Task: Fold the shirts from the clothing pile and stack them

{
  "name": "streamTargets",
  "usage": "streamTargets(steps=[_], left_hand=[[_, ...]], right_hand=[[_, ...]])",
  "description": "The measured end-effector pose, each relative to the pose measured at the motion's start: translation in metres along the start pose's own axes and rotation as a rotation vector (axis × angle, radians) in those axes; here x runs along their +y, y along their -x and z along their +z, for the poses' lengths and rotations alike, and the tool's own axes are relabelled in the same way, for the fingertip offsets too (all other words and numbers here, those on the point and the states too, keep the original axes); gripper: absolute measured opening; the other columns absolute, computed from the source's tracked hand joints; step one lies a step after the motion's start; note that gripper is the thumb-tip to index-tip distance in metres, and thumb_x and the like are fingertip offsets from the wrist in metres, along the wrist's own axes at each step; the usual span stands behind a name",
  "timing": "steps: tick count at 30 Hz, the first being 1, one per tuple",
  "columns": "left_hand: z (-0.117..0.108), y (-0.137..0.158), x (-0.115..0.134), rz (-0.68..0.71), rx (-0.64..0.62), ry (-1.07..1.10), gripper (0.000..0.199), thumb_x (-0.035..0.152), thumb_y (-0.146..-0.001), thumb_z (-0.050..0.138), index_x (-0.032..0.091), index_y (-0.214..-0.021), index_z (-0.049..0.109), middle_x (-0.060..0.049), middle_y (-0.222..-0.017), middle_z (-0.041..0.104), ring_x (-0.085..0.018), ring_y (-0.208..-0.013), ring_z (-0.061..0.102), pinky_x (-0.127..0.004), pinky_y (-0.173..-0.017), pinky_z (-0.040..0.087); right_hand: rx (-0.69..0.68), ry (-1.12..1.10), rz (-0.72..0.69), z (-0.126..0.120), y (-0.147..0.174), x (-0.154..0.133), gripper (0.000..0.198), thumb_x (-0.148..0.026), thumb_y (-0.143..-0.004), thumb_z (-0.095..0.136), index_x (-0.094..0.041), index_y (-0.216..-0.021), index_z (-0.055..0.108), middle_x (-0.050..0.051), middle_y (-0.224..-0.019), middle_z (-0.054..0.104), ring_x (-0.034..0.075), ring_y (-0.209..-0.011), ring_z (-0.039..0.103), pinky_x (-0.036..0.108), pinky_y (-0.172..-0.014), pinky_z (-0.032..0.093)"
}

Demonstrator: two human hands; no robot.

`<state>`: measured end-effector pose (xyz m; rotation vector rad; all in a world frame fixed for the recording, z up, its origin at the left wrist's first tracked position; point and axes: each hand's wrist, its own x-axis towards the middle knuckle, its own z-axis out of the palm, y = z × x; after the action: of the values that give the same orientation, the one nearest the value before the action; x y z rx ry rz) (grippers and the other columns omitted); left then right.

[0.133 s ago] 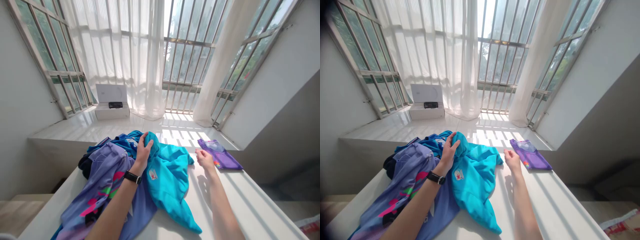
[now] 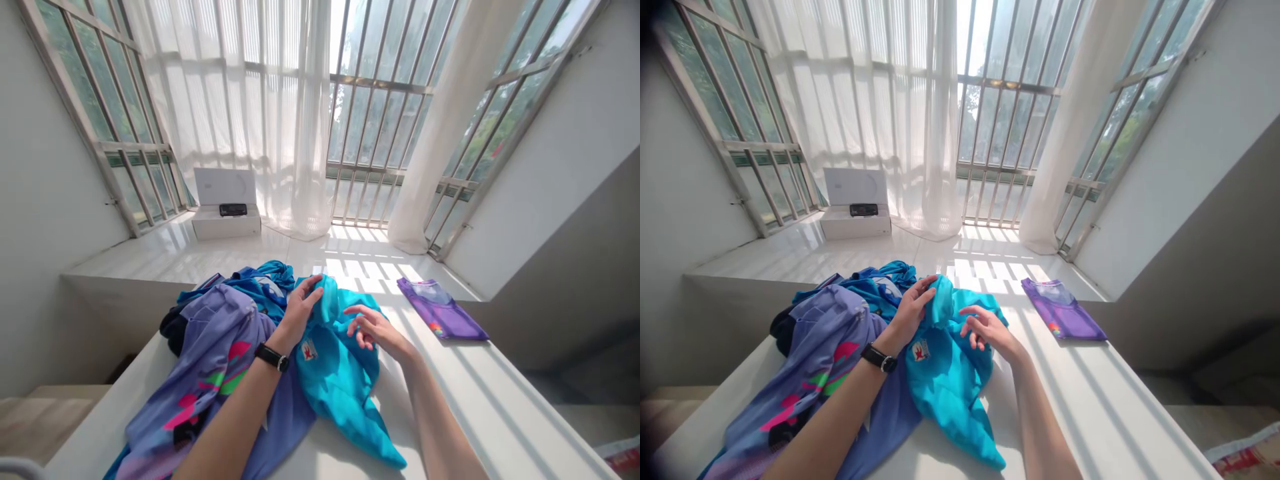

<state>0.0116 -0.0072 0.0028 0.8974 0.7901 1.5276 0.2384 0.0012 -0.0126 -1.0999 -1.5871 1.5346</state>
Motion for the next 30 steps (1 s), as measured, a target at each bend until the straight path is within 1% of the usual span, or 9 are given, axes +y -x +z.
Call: streamTargets(steps=[2, 6, 9, 13, 16, 18, 20, 24, 30], left_hand=[[0.003, 0.003, 0.0, -0.089, -0.125, 0.034, 0.046, 0.036, -0.079, 0.077, 0.019, -0.122, 0.072, -0.007, -0.103, 0.073, -0.018, -0.085, 0.067, -0.026, -0.074, 0.055], [0.001, 0.003, -0.004, -0.2, -0.347, -0.006, 0.047, 0.025, -0.075, 0.068, 0.018, -0.122, 0.072, -0.008, -0.104, 0.074, -0.021, -0.093, 0.069, -0.032, -0.084, 0.054], [-0.004, -0.001, -0.012, -0.027, -0.333, -0.247, 0.046, 0.022, -0.073, 0.067, 0.02, -0.119, 0.069, -0.006, -0.103, 0.074, -0.023, -0.096, 0.068, -0.035, -0.088, 0.053], [-0.012, -0.003, -0.017, 0.219, -0.273, -0.677, 0.025, 0.026, -0.076, 0.069, 0.019, -0.1, 0.07, -0.003, -0.088, 0.071, -0.022, -0.086, 0.065, -0.03, -0.076, 0.05], [-0.011, 0.001, -0.012, 0.221, -0.377, -0.82, 0.016, 0.033, -0.079, 0.071, 0.018, -0.08, 0.069, -0.001, -0.079, 0.068, -0.02, -0.079, 0.061, -0.028, -0.071, 0.046], [-0.008, 0.005, -0.007, 0.124, -0.475, -0.754, 0.026, 0.041, -0.081, 0.073, 0.017, -0.073, 0.067, 0.0, -0.073, 0.065, -0.019, -0.074, 0.059, -0.027, -0.067, 0.045], [-0.003, 0.009, -0.001, -0.003, -0.469, -0.594, 0.035, 0.05, -0.083, 0.072, 0.017, -0.072, 0.066, 0.0, -0.067, 0.062, -0.017, -0.067, 0.057, -0.026, -0.062, 0.044], [0.002, 0.015, 0.011, -0.233, -0.306, -0.184, 0.046, 0.063, -0.084, 0.069, 0.019, -0.073, 0.062, 0.004, -0.051, 0.05, -0.011, -0.046, 0.046, -0.023, -0.046, 0.037], [0.001, 0.008, 0.02, -0.254, -0.097, 0.188, 0.046, 0.058, -0.075, 0.081, 0.017, -0.069, 0.06, 0.003, -0.055, 0.055, -0.009, -0.05, 0.049, -0.019, -0.045, 0.037]], right_hand=[[-0.174, 0.031, 0.017, 0.026, 0.0, 0.004, 0.044, -0.057, -0.071, 0.081, -0.026, -0.1, 0.068, 0.003, -0.077, 0.071, 0.02, -0.057, 0.063, 0.031, -0.047, 0.043], [-0.023, 0.15, -0.05, 0.041, -0.007, 0.015, 0.027, -0.045, -0.069, 0.081, -0.026, -0.066, 0.062, 0.0, -0.06, 0.062, 0.021, -0.059, 0.059, 0.036, -0.056, 0.048], [0.077, 0.106, -0.131, 0.028, -0.013, 0.015, 0.03, -0.05, -0.07, 0.076, -0.028, -0.057, 0.06, 0.002, -0.059, 0.062, 0.024, -0.065, 0.06, 0.04, -0.065, 0.051], [0.141, -0.177, -0.139, 0.017, -0.006, 0.0, 0.029, -0.059, -0.077, 0.07, -0.032, -0.069, 0.067, 0.004, -0.072, 0.07, 0.031, -0.083, 0.066, 0.044, -0.07, 0.051], [0.178, -0.384, -0.09, 0.018, 0.001, -0.01, 0.024, -0.055, -0.077, 0.072, -0.033, -0.07, 0.066, 0.004, -0.074, 0.073, 0.033, -0.09, 0.067, 0.045, -0.073, 0.053], [0.212, -0.499, -0.028, 0.018, 0.002, -0.011, 0.023, -0.052, -0.076, 0.074, -0.032, -0.068, 0.065, 0.003, -0.07, 0.073, 0.033, -0.089, 0.069, 0.045, -0.075, 0.055], [0.22, -0.573, 0.047, 0.016, -0.001, -0.008, 0.024, -0.05, -0.075, 0.074, -0.03, -0.066, 0.065, 0.003, -0.065, 0.072, 0.033, -0.089, 0.07, 0.045, -0.08, 0.056], [0.165, -0.63, 0.112, 0.014, -0.009, -0.002, 0.026, -0.052, -0.073, 0.074, -0.027, -0.068, 0.068, 0.005, -0.07, 0.076, 0.034, -0.093, 0.072, 0.049, -0.087, 0.057], [0.177, -0.585, 0.074, 0.023, -0.007, -0.007, 0.033, -0.059, -0.076, 0.074, -0.027, -0.086, 0.076, 0.008, -0.084, 0.08, 0.035, -0.102, 0.073, 0.05, -0.09, 0.058]])
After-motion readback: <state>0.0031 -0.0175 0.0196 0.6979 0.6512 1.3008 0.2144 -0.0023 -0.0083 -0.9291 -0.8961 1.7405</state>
